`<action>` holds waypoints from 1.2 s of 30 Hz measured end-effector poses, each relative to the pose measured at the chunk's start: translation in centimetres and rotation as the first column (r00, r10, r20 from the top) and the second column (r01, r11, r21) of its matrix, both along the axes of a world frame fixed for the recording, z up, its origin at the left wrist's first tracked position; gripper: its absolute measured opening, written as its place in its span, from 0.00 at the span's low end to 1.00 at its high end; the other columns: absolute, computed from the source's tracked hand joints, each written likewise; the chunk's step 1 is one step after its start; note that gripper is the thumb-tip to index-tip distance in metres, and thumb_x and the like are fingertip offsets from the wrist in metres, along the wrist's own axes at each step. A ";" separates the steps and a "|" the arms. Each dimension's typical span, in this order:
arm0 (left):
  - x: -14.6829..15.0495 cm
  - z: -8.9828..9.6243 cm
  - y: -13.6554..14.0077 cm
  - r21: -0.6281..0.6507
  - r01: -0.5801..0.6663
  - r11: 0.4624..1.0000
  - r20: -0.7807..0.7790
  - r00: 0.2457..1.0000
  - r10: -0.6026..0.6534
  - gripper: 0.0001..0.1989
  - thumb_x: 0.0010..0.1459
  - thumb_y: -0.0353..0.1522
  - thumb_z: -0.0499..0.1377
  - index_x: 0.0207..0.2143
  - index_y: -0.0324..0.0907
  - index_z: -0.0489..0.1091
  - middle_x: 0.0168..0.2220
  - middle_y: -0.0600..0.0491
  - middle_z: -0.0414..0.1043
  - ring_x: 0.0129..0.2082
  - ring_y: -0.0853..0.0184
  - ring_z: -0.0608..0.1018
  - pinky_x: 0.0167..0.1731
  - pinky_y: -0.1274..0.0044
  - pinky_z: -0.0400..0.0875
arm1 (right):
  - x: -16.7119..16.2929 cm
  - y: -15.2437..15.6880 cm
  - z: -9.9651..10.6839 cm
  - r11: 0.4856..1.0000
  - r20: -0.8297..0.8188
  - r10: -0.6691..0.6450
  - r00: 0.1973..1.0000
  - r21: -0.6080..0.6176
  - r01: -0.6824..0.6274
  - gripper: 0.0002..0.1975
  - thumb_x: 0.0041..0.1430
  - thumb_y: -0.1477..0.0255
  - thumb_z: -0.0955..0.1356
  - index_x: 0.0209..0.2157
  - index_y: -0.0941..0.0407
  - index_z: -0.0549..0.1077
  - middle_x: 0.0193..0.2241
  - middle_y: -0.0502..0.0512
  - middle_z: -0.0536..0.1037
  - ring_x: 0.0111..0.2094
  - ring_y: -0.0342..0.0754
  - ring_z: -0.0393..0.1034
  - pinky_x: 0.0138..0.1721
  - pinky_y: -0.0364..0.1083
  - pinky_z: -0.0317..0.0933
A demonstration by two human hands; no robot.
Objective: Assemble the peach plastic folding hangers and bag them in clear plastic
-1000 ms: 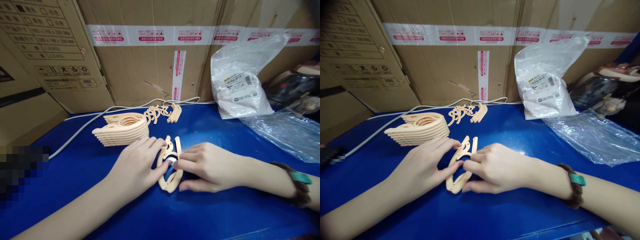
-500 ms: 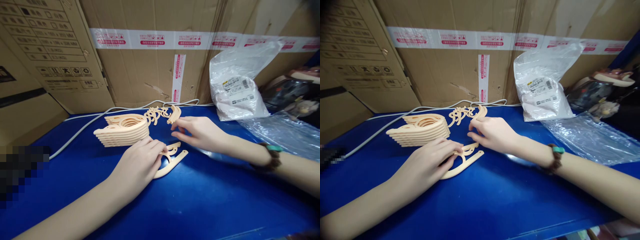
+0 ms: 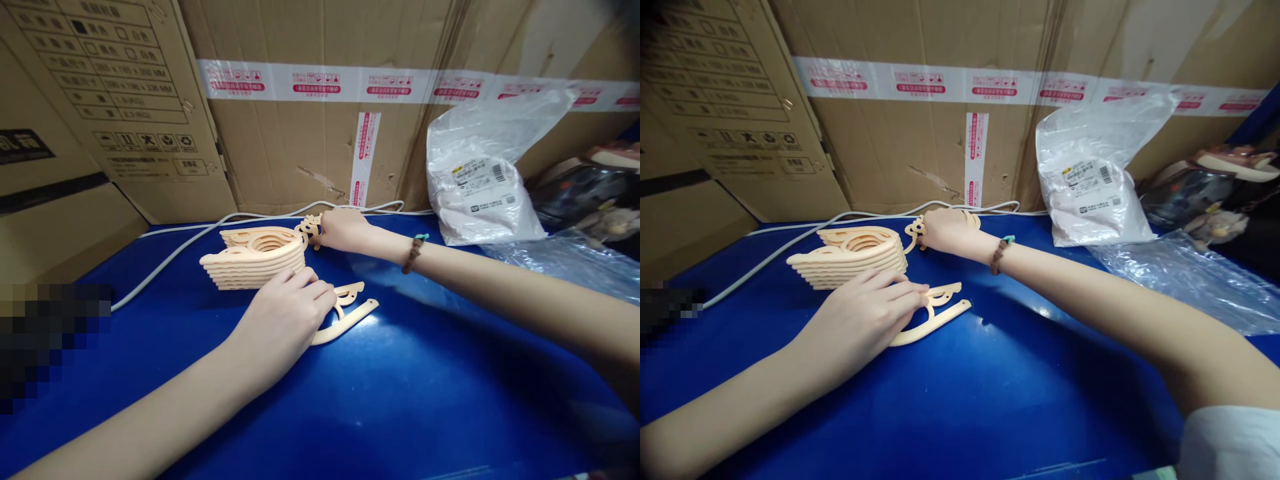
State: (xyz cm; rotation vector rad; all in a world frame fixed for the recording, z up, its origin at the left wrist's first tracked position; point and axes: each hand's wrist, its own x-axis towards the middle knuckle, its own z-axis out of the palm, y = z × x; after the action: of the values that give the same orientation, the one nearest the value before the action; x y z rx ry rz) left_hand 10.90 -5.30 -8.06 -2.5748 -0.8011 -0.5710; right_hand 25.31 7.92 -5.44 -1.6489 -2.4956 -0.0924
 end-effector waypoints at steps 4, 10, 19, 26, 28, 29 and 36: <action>-0.1 0.2 0.0 0.062 0.019 0.998 -0.040 0.999 -0.016 0.07 0.61 0.24 0.57 0.33 0.37 0.75 0.36 0.50 0.79 0.33 0.60 0.75 0.32 0.71 0.67 | -0.4 1.4 0.6 0.990 -0.085 -0.072 0.994 -0.131 0.060 0.18 0.41 0.60 0.75 0.31 0.59 0.78 0.27 0.61 0.79 0.30 0.53 0.73 0.27 0.46 0.59; -0.1 0.4 0.0 0.081 0.019 0.997 -0.067 0.998 -0.013 0.08 0.60 0.22 0.57 0.32 0.37 0.75 0.34 0.51 0.79 0.33 0.60 0.75 0.32 0.71 0.66 | 0.5 1.2 2.0 0.953 -0.380 -0.087 0.921 -0.302 -0.035 0.12 0.46 0.67 0.73 0.19 0.58 0.70 0.19 0.52 0.70 0.21 0.42 0.63 0.23 0.42 0.54; -0.2 0.8 -0.3 0.066 0.002 0.998 -0.102 0.995 0.004 0.07 0.58 0.21 0.58 0.32 0.37 0.74 0.29 0.52 0.76 0.31 0.61 0.74 0.29 0.72 0.65 | 6.6 -5.0 2.9 0.896 -0.831 -0.134 0.540 -0.334 -0.292 0.08 0.61 0.70 0.64 0.28 0.57 0.66 0.24 0.49 0.67 0.23 0.39 0.61 0.22 0.39 0.58; -0.1 1.2 -0.6 -0.099 -0.089 0.991 -0.138 0.988 0.075 0.05 0.57 0.22 0.60 0.32 0.38 0.73 0.30 0.53 0.75 0.32 0.62 0.73 0.27 0.74 0.65 | 9.9 -9.5 -0.4 0.769 -0.912 -0.390 0.131 -0.401 -0.498 0.08 0.52 0.74 0.73 0.34 0.56 0.72 0.30 0.49 0.74 0.31 0.41 0.71 0.32 0.41 0.67; 0.0 1.3 -0.7 -0.120 -0.105 0.987 -0.153 0.985 0.086 0.06 0.58 0.21 0.59 0.33 0.38 0.73 0.31 0.53 0.75 0.32 0.63 0.73 0.27 0.74 0.64 | 10.2 -9.8 -1.1 0.758 -0.908 -0.392 0.144 -0.408 -0.509 0.08 0.52 0.74 0.73 0.35 0.56 0.73 0.31 0.49 0.75 0.32 0.41 0.71 0.35 0.42 0.67; 0.0 1.3 -0.7 -0.123 -0.110 0.986 -0.159 0.983 0.090 0.06 0.58 0.21 0.58 0.33 0.39 0.73 0.31 0.53 0.75 0.32 0.63 0.73 0.27 0.74 0.64 | 10.3 -9.9 -1.3 0.755 -0.909 -0.389 0.149 -0.408 -0.514 0.08 0.52 0.75 0.73 0.35 0.56 0.73 0.32 0.49 0.75 0.32 0.41 0.71 0.36 0.42 0.66; 0.1 1.4 -1.0 -0.084 -0.110 0.990 -0.180 0.979 0.094 0.09 0.60 0.20 0.55 0.34 0.39 0.73 0.31 0.53 0.75 0.32 0.64 0.74 0.27 0.75 0.63 | 10.4 -9.9 -1.4 0.741 -0.910 -0.386 0.153 -0.405 -0.535 0.10 0.57 0.64 0.70 0.30 0.56 0.70 0.28 0.49 0.73 0.29 0.42 0.67 0.34 0.44 0.64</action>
State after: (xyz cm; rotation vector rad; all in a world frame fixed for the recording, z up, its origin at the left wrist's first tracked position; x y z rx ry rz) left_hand 10.97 -6.27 -6.66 -2.6054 -0.9116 -0.2762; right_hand 35.76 -1.95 -6.86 -0.9351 -1.3974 1.6104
